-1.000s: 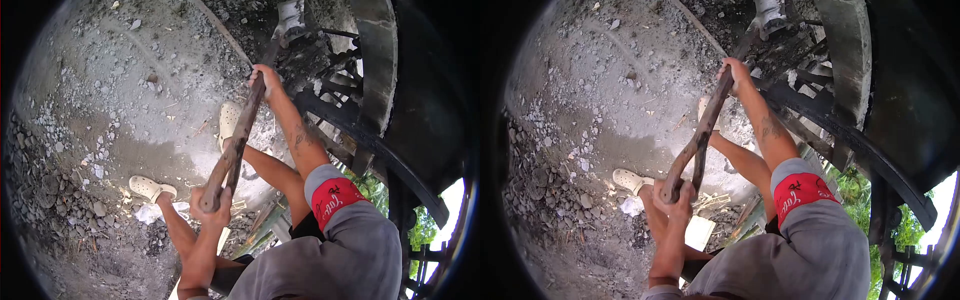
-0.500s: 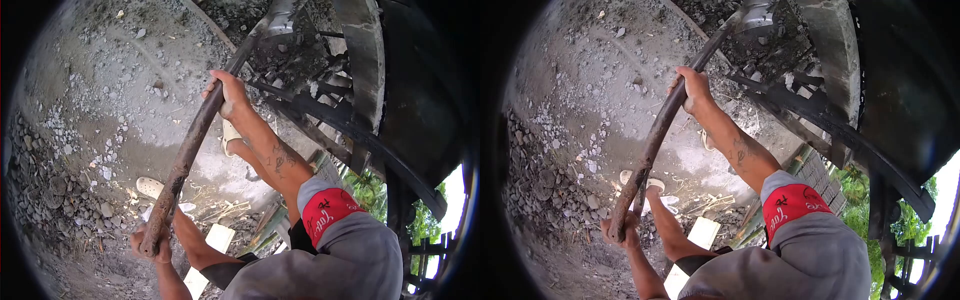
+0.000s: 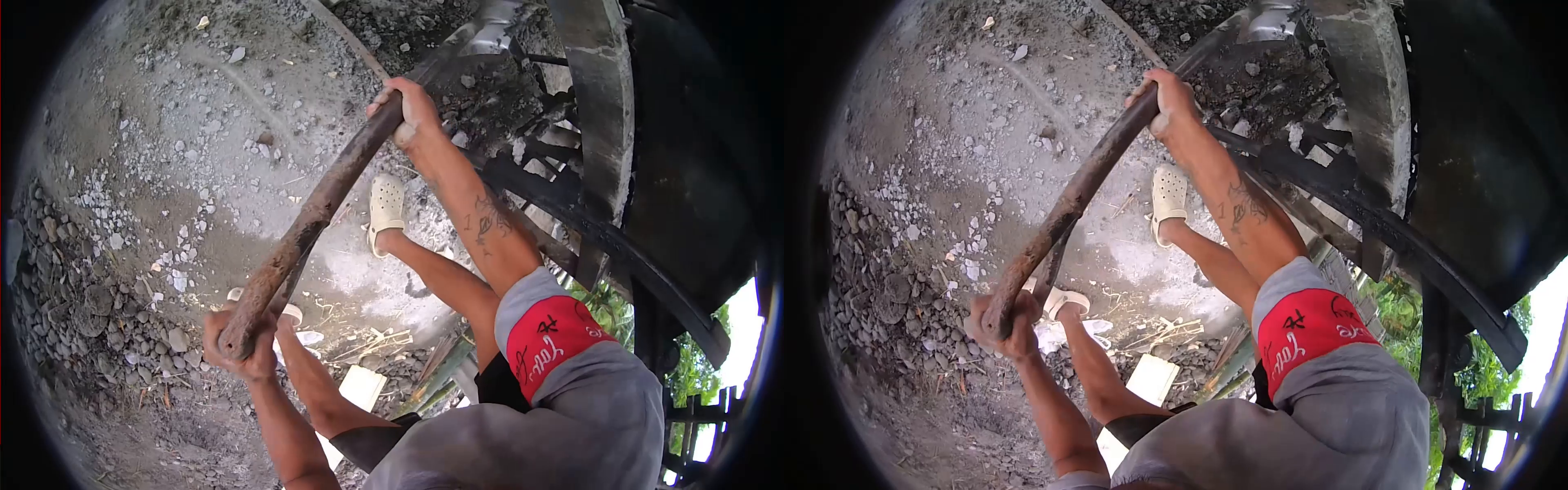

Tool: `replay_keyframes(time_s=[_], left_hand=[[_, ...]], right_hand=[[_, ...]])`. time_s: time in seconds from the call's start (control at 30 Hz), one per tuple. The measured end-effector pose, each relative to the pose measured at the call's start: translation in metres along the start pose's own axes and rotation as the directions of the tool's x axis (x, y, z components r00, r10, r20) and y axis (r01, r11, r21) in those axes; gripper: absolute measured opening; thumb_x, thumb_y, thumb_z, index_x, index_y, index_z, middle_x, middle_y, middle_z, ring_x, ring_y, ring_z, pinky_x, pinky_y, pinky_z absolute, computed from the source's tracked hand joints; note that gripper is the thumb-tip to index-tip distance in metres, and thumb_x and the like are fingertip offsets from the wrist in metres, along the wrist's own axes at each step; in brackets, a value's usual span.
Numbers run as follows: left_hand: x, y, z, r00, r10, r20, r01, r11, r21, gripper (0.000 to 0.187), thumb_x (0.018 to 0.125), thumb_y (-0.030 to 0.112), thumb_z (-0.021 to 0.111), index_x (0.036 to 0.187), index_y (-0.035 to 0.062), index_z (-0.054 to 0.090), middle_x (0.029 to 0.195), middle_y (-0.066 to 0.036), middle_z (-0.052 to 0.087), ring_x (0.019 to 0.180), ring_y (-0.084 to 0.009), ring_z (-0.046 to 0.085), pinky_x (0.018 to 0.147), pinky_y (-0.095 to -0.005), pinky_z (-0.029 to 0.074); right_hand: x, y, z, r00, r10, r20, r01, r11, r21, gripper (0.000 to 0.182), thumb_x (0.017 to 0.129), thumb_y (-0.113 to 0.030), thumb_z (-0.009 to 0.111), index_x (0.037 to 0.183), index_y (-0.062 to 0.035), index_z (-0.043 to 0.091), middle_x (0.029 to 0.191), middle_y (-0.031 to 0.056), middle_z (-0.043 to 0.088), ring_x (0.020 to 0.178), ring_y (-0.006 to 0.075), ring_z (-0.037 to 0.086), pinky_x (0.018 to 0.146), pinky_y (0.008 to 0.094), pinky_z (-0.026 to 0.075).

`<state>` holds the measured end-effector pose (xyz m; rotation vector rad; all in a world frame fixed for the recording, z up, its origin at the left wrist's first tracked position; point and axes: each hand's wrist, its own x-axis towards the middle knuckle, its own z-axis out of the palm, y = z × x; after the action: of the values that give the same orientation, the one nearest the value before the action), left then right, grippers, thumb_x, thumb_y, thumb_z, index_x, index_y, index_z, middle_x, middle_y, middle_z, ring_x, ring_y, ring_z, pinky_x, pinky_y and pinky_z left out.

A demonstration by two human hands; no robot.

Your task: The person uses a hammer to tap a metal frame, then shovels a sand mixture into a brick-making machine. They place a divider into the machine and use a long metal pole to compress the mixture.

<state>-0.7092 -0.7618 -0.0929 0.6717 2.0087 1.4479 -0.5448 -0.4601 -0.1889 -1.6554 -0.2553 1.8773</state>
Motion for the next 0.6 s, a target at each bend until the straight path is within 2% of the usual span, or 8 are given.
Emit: replay_keyframes(time_s=[0.17,0.23,0.27,0.3,0.33,0.5,0.53,0.6], left_hand=[[0.041,0.035,-0.004,0.983,-0.114,0.142,0.162,0.903,-0.398,0.019,0.067,-0.001,0.062,0.07,-0.0031,0.044,0.065,-0.014,0.056,0.05,-0.0099,0.05,0.046,-0.0232,0.041],[0.057,0.025,0.055,0.986,0.02,0.164,-0.011,0.999,-0.053,0.018,0.064,0.001,0.062,0.065,0.0012,0.045,0.061,-0.009,0.055,0.049,-0.0088,0.048,0.047,-0.0233,0.041],[0.059,0.026,0.113,0.956,-0.205,0.211,0.196,0.979,0.063,0.018,0.061,0.004,0.065,0.064,0.0044,0.048,0.057,-0.004,0.052,0.047,-0.0082,0.046,0.047,-0.0246,0.04],[0.047,0.006,0.123,0.944,-0.216,0.247,0.221,0.975,0.009,0.02,0.058,0.008,0.067,0.064,0.0064,0.048,0.054,-0.003,0.049,0.045,-0.0088,0.046,0.046,-0.026,0.038],[0.036,-0.005,0.125,0.955,0.135,0.263,-0.14,0.99,0.002,0.016,0.063,0.004,0.064,0.067,0.0034,0.048,0.056,0.0,0.051,0.046,-0.0089,0.045,0.045,-0.0233,0.037],[0.012,-0.011,0.041,0.976,0.161,0.145,-0.153,0.986,-0.064,0.017,0.063,0.002,0.062,0.069,0.0023,0.046,0.056,-0.004,0.051,0.047,-0.0107,0.046,0.045,-0.0236,0.037],[-0.001,-0.029,0.01,0.99,-0.131,0.048,0.137,0.978,-0.155,0.016,0.058,0.005,0.066,0.066,0.0021,0.052,0.057,-0.006,0.052,0.049,-0.012,0.049,0.048,-0.0248,0.039],[0.009,-0.005,-0.022,0.971,-0.24,-0.011,0.227,0.93,-0.289,0.017,0.06,0.003,0.066,0.069,0.0015,0.052,0.061,-0.005,0.052,0.052,-0.0101,0.046,0.05,-0.0235,0.037]], right_hand=[[0.024,-0.002,0.038,0.963,-0.059,0.264,0.052,0.998,0.035,0.014,0.076,-0.013,0.058,0.075,-0.0022,0.049,0.062,0.0111,0.051,0.057,0.0263,0.054,0.059,0.0415,0.049],[0.079,-0.031,-0.023,0.979,-0.046,0.2,0.035,0.998,0.057,0.012,0.076,-0.012,0.056,0.073,-0.0035,0.048,0.061,0.0102,0.05,0.055,0.0244,0.052,0.058,0.0401,0.049],[0.099,-0.049,-0.071,0.996,-0.01,0.092,0.003,0.997,0.076,0.01,0.074,-0.009,0.056,0.071,-0.0042,0.047,0.059,0.0101,0.048,0.052,0.0236,0.051,0.056,0.0397,0.05],[0.098,-0.057,-0.09,0.998,-0.056,0.014,0.057,0.992,-0.11,0.01,0.074,-0.009,0.055,0.07,-0.006,0.046,0.059,0.0085,0.047,0.052,0.0209,0.05,0.055,0.0379,0.049],[0.099,-0.052,-0.098,0.994,-0.109,-0.021,0.108,0.993,-0.049,0.01,0.075,-0.01,0.053,0.07,-0.0056,0.045,0.059,0.008,0.047,0.052,0.0206,0.049,0.053,0.0386,0.048],[0.045,-0.007,-0.065,0.999,-0.016,0.051,0.015,1.0,0.01,0.01,0.075,-0.009,0.054,0.073,-0.0017,0.047,0.058,0.0109,0.046,0.052,0.0264,0.05,0.052,0.0429,0.049],[0.017,0.011,-0.025,0.999,-0.037,-0.009,0.037,0.999,-0.018,0.01,0.075,-0.008,0.054,0.074,-0.0006,0.047,0.058,0.0119,0.046,0.052,0.0274,0.05,0.053,0.0435,0.049],[0.002,0.028,0.02,0.998,-0.035,0.049,0.035,0.999,0.007,0.011,0.076,-0.008,0.053,0.074,0.0013,0.048,0.059,0.0144,0.048,0.053,0.0292,0.053,0.054,0.0447,0.049]])
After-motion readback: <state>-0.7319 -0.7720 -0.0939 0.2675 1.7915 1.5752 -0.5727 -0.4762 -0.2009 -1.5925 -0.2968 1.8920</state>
